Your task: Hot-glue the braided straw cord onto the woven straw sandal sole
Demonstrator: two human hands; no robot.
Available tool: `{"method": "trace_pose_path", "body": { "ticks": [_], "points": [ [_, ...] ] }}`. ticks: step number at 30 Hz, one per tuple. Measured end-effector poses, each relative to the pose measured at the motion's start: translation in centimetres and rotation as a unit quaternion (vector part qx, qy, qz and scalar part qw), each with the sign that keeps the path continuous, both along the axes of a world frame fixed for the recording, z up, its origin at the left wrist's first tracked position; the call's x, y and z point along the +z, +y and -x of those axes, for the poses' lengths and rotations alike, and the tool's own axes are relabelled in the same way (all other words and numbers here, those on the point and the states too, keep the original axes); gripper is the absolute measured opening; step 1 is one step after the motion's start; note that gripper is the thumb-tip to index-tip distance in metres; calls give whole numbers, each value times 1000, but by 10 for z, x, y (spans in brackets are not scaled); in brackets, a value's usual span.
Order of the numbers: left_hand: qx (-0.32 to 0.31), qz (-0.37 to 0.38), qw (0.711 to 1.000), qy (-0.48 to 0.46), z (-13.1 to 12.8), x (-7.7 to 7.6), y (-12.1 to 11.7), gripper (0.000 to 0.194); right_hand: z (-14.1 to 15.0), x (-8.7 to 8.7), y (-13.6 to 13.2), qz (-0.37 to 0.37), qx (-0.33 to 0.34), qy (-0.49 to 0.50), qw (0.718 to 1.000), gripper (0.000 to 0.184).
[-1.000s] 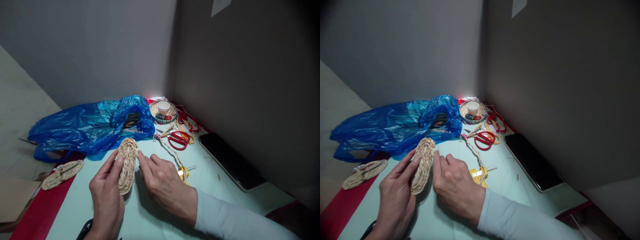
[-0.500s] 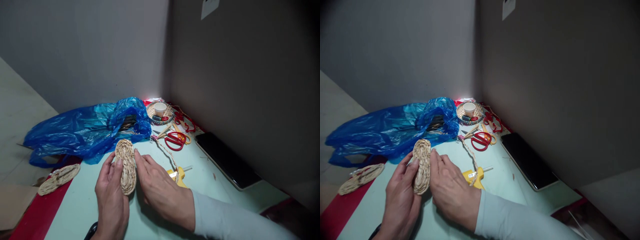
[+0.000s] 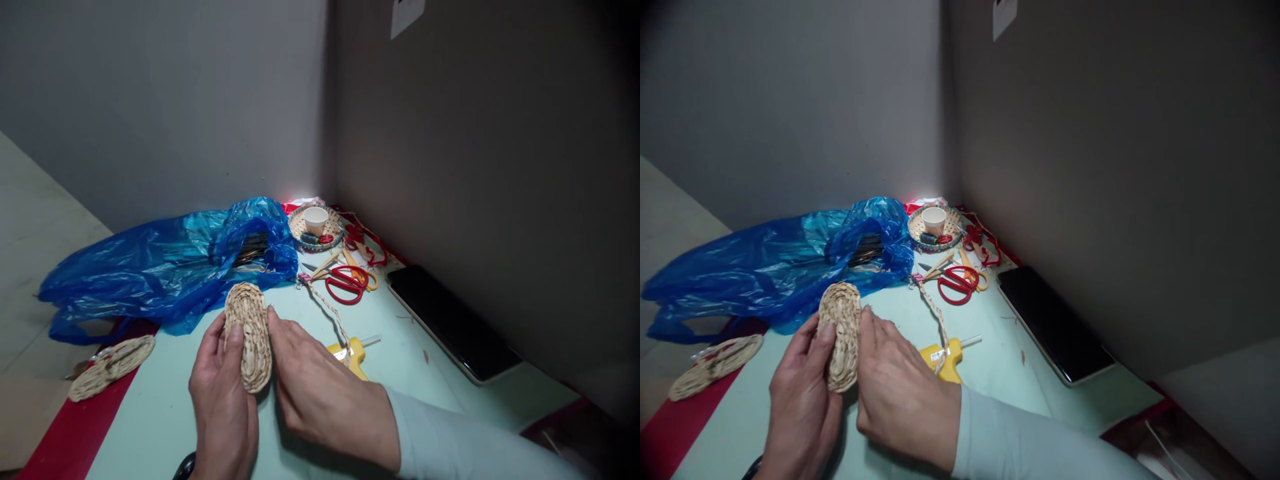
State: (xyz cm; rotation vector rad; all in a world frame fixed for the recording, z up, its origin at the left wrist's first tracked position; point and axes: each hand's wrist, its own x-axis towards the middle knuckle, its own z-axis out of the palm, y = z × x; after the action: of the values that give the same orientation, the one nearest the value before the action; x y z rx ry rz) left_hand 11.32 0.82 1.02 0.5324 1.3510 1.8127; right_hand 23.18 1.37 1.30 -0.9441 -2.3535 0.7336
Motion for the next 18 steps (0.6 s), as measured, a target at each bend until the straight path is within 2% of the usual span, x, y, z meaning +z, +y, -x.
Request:
{"method": "trace_pose_path", "body": {
  "ticks": [6,10,13,18],
  "points": [
    [18,-11,1000,23,-2,-1,-1,44,-7,10,8,60,40,34,997,80],
    [24,-22,999,32,-4,0,-1,48,-4,6,8,75,16,58,995,71],
    [11,-32,999,26,-6,-1,-3,49,-1,1,9,58,-6,91,994,55],
    [-32,-59,998,-7,-7,2,-8,40,0,-3,12,5,-23,137,990,43]
  ]
}}
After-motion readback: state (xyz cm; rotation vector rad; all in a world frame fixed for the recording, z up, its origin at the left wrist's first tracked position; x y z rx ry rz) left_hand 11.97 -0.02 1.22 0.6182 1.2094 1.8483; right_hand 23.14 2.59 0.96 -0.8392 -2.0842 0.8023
